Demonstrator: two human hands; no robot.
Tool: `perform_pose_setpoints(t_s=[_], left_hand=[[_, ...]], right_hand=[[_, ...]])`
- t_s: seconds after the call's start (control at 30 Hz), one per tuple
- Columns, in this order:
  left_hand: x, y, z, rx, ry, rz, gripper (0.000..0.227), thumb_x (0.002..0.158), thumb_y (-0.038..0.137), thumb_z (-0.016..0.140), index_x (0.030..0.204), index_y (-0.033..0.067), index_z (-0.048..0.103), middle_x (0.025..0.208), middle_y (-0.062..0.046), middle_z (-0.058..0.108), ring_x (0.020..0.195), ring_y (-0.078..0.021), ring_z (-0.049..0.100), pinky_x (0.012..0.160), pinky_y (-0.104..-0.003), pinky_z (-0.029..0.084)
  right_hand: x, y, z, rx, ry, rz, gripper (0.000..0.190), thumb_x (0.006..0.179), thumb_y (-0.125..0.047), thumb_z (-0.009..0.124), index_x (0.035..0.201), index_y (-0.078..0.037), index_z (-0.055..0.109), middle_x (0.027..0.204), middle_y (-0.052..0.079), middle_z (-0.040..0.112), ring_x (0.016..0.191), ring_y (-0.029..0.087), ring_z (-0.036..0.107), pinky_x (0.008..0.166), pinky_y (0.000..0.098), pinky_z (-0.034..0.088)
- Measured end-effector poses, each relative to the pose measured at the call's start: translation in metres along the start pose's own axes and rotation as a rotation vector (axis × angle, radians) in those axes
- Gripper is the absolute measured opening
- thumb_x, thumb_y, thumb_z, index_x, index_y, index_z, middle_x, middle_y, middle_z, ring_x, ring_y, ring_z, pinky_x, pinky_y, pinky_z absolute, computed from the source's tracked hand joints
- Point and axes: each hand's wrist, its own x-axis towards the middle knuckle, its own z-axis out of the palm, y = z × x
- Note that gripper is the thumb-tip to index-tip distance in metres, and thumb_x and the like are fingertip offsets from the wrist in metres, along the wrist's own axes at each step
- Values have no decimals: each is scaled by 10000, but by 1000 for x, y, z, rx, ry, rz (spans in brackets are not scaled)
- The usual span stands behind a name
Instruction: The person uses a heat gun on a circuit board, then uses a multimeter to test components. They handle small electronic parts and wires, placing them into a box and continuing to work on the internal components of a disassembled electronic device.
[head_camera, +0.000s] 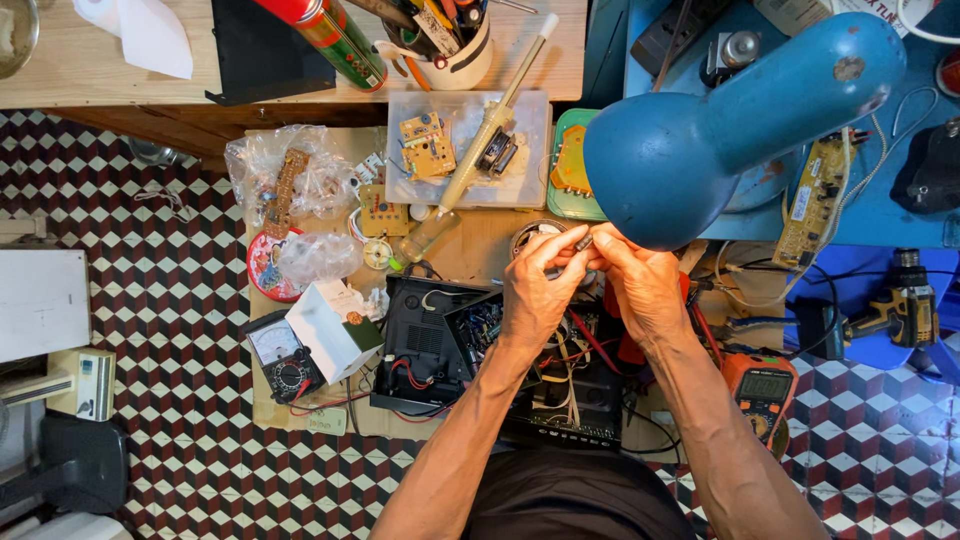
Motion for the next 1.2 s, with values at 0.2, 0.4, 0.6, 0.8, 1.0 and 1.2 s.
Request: perform_pose_setpoints(t_s=[0.2,0.4,0.6,0.8,1.0,1.2], left_hand=[[-2,-2,0,-2,1,13,312,917,75,744,1227,55,718,1129,-93,719,929,-173,771,783,-267,653],[-4,-2,-1,3,15,43,301,918,65,739,1219,66,729,1118,-87,713,906,-167,770,784,-262,649],[-7,-1,-2,-17,12,46,303,916,65,744,1218,65,724,1129,-93,710,910,-159,761,783,-262,650],[-19,-25,-18,-34,26,32,297,940,89,725,1236,71,720,1155,-111,735,964,-188,767,808,-275,639],[-79,-86,-99,187,121,-268,289,926,202,754,1186,76,747,1043,-96,797,968,-171,779,820,-301,614],[-118,-101,-112,239,200,-285,323,907,191,753,1210,82,723,1026,-103,764,810,-187,745,696,-323,580]], right_hand=[[-1,2,-3,7,6,46,151,998,-85,670,1092,26,713,978,74,719,869,134,658,802,267,542],[-3,4,-6,3,-50,48,158,1029,-102,644,1103,22,708,983,61,707,893,120,652,830,262,532],[-9,1,-3,5,-60,47,144,1028,-96,639,1108,10,695,1003,59,704,909,122,660,833,264,533],[-16,-5,12,-119,-58,92,167,1003,-137,657,1090,0,694,976,24,702,877,88,639,812,241,531],[-51,40,3,-516,-112,254,198,982,-178,673,1054,-1,723,863,-8,680,738,54,569,667,206,469],[-99,96,-13,-730,-152,428,221,978,-195,652,1013,12,722,772,9,661,669,75,564,613,225,453]])
